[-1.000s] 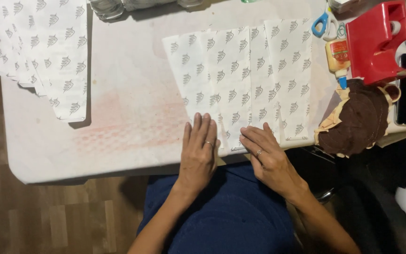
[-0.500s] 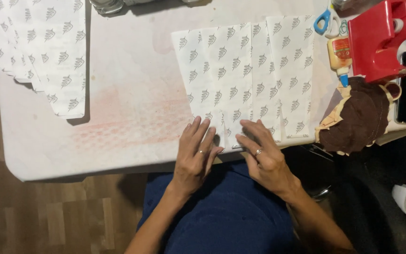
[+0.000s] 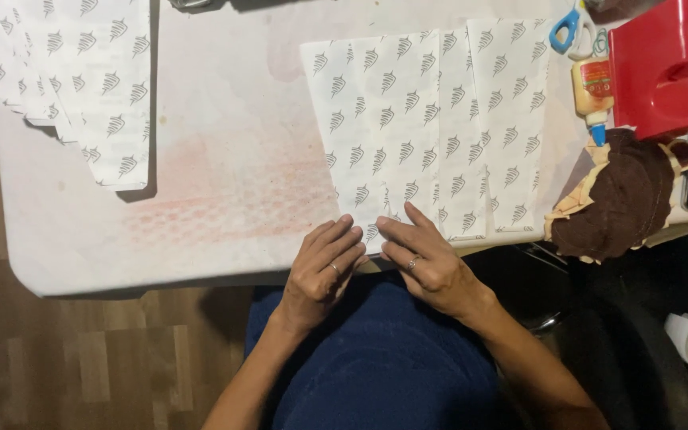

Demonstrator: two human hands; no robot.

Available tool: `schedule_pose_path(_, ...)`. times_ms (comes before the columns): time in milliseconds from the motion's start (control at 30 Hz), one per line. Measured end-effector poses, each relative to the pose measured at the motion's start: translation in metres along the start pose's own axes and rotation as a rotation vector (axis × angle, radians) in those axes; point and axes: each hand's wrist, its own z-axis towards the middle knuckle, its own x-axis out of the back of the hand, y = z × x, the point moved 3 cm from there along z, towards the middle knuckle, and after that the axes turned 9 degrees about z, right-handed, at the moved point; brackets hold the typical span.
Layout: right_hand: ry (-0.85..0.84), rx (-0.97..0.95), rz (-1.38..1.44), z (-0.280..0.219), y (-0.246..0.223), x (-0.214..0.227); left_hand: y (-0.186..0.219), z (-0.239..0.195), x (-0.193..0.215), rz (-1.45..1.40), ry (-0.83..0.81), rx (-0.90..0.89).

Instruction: Arranging multiple paper wraps in a row and applying glue to their edges for assembly.

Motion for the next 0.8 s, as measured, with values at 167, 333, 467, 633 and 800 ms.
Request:
schedule_pose_path(167,0.007,-0.105,-0.004,0.0,0.001,-0.002,0.002,0.003,-0.002,-0.038,-0.014,0.106)
schedule_pose_path(333,0.037,-0.247,0.097,0.0,0.004,-0.004,0.003,0.003,-0.005,-0.067,0.005,0.267)
schedule_pose_path(467,-0.014,-0.373,0.125,0.013,0.0,0.002,-0.004,0.002,0.001,-0.2,-0.055,0.327)
schedule_pose_path(633,-0.042,-0.408,0.124,0.014,0.0,0.002,-0.034,-0.004,0.007,-0.286,-0.108,0.374)
schedule_pose_path(800,-0.031,-0.365,0.207,0.01,-0.004,0.0,-0.128,0.017,0.073,0.503,-0.027,0.243)
